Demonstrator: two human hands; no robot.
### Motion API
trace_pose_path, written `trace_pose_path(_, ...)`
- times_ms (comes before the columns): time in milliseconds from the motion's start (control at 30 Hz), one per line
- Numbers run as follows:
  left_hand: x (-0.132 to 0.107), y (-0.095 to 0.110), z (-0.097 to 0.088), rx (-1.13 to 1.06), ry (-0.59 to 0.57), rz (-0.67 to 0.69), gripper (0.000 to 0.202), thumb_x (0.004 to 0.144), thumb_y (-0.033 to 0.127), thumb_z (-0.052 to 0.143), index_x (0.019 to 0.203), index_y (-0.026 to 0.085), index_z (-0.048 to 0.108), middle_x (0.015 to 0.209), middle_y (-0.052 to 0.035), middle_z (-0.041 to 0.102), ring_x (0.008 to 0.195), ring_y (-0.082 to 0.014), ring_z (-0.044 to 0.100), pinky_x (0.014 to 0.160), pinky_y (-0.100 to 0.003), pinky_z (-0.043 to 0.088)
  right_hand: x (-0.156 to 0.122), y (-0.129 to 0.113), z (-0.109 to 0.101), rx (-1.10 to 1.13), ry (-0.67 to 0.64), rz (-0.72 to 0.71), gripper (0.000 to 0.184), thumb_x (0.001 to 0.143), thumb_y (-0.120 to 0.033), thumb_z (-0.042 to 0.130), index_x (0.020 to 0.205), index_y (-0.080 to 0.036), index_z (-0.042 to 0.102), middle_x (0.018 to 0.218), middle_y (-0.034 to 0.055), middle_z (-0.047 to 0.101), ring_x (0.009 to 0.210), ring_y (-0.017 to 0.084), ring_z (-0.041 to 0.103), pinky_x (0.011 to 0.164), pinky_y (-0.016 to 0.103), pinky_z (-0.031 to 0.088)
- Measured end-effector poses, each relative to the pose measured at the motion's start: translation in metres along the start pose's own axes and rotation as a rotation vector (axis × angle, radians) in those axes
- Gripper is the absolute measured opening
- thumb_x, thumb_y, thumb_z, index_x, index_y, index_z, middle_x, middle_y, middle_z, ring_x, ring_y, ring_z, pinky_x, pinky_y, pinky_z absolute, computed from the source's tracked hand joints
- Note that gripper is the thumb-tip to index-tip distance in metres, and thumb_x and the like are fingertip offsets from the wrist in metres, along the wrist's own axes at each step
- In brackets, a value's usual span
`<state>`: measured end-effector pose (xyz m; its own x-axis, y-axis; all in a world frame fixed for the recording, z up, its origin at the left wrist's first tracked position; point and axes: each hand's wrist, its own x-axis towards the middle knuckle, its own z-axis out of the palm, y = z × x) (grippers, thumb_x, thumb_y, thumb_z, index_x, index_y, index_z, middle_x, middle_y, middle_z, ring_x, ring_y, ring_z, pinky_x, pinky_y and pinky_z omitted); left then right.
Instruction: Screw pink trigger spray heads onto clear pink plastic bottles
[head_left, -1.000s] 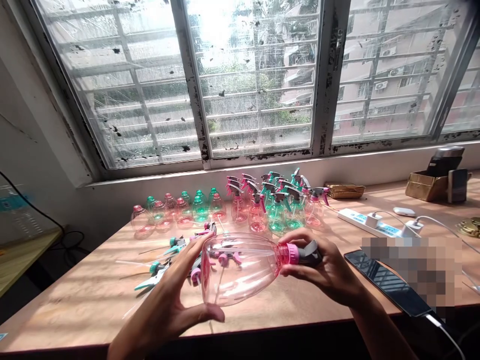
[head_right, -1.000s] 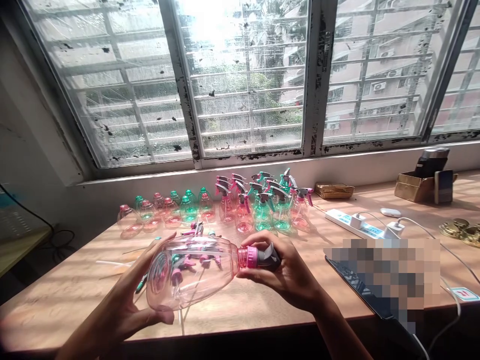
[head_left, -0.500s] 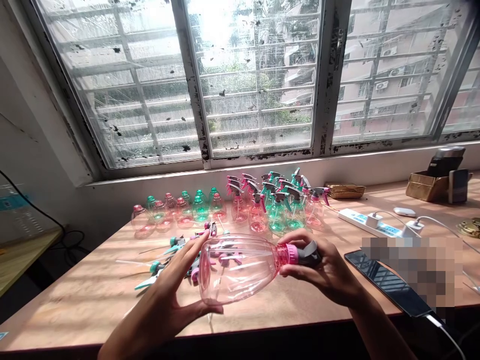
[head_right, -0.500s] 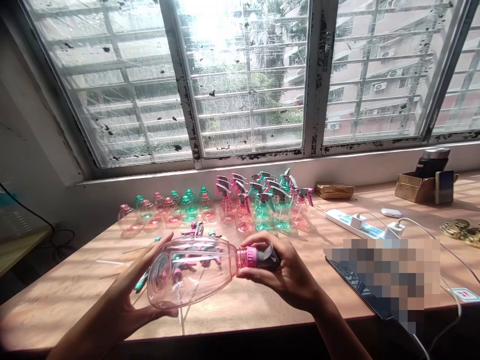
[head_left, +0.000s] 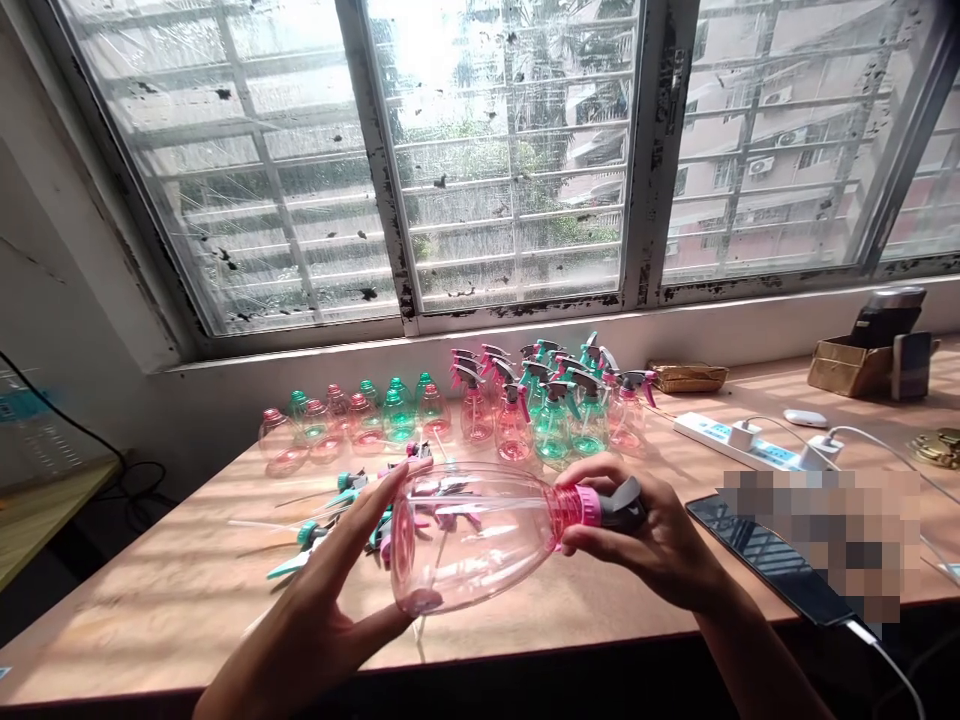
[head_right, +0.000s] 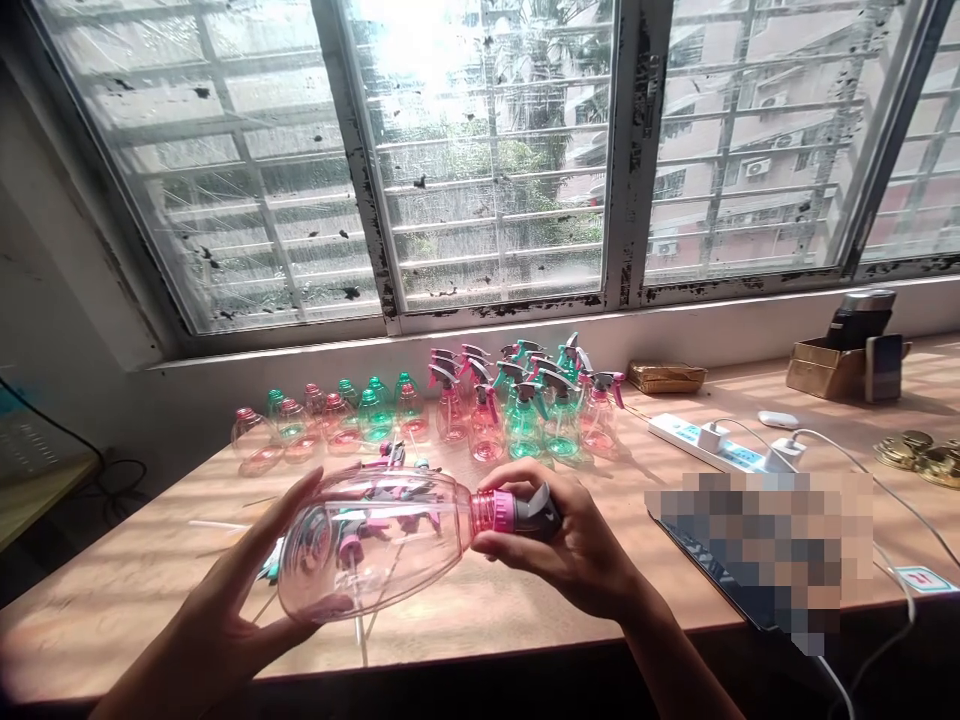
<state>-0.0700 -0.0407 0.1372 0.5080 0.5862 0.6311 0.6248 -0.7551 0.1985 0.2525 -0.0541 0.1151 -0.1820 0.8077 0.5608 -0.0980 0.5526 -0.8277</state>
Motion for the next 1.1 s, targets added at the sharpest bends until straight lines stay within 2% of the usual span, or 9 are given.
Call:
trace_pose_path(133,0.0009,0.0021,0.0033,0.034,0.000,-0.024,0.081,0.100,0.053,0.060,0.165,0.040,0.011,0.165,-0.0036,0.040,0.145,-0.0309,0.047,0.115,-0.041,0.047,0.0004,-0.0017,-0.0001,-0.026,0.003,-0.010,0.030,0.084,-0.020,0.087,0.107,-0.025,0.069,0.081,-0.0017,0.075,0.069,0.014,0.074,0.060,0.019,0.057)
trace_pose_path(267,0.0023,0.0039,0.0017,0.007,-0.020,-0.047,0.106,0.082,0.072,0.071,0.164,0.039,0.013,0.166,-0.0075,0.039,0.144,-0.0374,0.047,0.113,-0.047,0.048,-0.0012,-0.0014,-0.0007,-0.053,0.015,-0.030,0.029,0.083,-0.020,0.087,0.106,-0.024,0.070,0.082,-0.0018,0.071,0.062,0.011,0.065,0.055,0.018,0.052)
trace_pose_path(400,0.0042,0.0036,-0.0029,-0.052,-0.031,-0.046,0.096,0.084,0.064,0.075,0.162,0.040,0.024,0.163,-0.0070,0.045,0.146,-0.0377,0.045,0.117,-0.049,0.044,-0.0019,-0.0020,0.0003,-0.071,0.023,-0.041,0.033,0.079,-0.019,0.090,0.105,-0.022,0.070,0.081,-0.0022,0.068,0.057,0.009,0.056,0.052,0.019,0.048)
trace_pose_path(467,0.0032,0.0017,-0.0037,-0.085,-0.042,-0.062,0.094,0.085,0.060,0.076,0.162,0.041,0.025,0.163,-0.0060,0.045,0.147,-0.0378,0.042,0.119,-0.050,0.042,-0.0017,-0.0021,0.0011,-0.046,0.010,-0.005,0.032,0.080,-0.020,0.090,0.105,-0.022,0.070,0.078,-0.0024,0.067,0.057,0.010,0.057,0.052,0.020,0.047)
trace_pose_path(600,-0.0010,-0.0034,-0.0003,-0.095,-0.076,-0.132,0.093,0.092,0.058,0.070,0.163,0.048,0.010,0.168,-0.0020,0.035,0.150,-0.0371,0.037,0.118,-0.054,0.040,-0.0015,-0.0014,0.0016,0.000,0.003,0.016,0.030,0.082,-0.024,0.088,0.105,-0.023,0.069,0.077,-0.0003,0.071,0.062,0.015,0.066,0.054,0.023,0.052)
trace_pose_path(767,-0.0013,-0.0051,0.0019,-0.136,-0.136,-0.149,0.104,0.085,0.070,0.068,0.164,0.043,0.006,0.172,-0.0048,0.020,0.150,-0.0409,0.035,0.118,-0.055,0.036,-0.0022,-0.0018,-0.0011,-0.046,0.032,-0.035,0.029,0.082,-0.021,0.088,0.104,-0.024,0.071,0.080,-0.0005,0.072,0.065,0.015,0.069,0.055,0.023,0.053)
trace_pose_path(833,0.0001,-0.0043,0.0002,-0.141,-0.143,-0.127,0.100,0.086,0.072,0.064,0.165,0.042,0.011,0.172,-0.0045,0.021,0.151,-0.0405,0.032,0.118,-0.053,0.036,-0.0023,-0.0021,-0.0021,-0.057,0.039,-0.032,0.030,0.081,-0.020,0.089,0.104,-0.024,0.071,0.079,-0.0011,0.072,0.062,0.014,0.067,0.054,0.022,0.052)
trace_pose_path(967,0.0006,-0.0035,-0.0013,-0.104,-0.113,-0.096,0.094,0.087,0.065,0.070,0.163,0.043,0.020,0.168,-0.0042,0.035,0.149,-0.0388,0.036,0.118,-0.051,0.039,-0.0015,-0.0020,-0.0017,0.007,0.008,0.025,0.029,0.082,-0.022,0.088,0.105,-0.023,0.071,0.076,-0.0002,0.075,0.064,0.016,0.072,0.055,0.024,0.057)
trace_pose_path(1100,-0.0037,-0.0056,0.0027,-0.064,-0.114,-0.131,0.095,0.095,0.056,0.067,0.164,0.045,0.002,0.169,-0.0028,0.027,0.149,-0.0366,0.035,0.115,-0.050,0.041,0.0005,-0.0017,0.0006,0.054,0.015,0.047,0.028,0.082,-0.022,0.088,0.104,-0.022,0.070,0.076,0.0002,0.078,0.065,0.018,0.075,0.058,0.025,0.061)
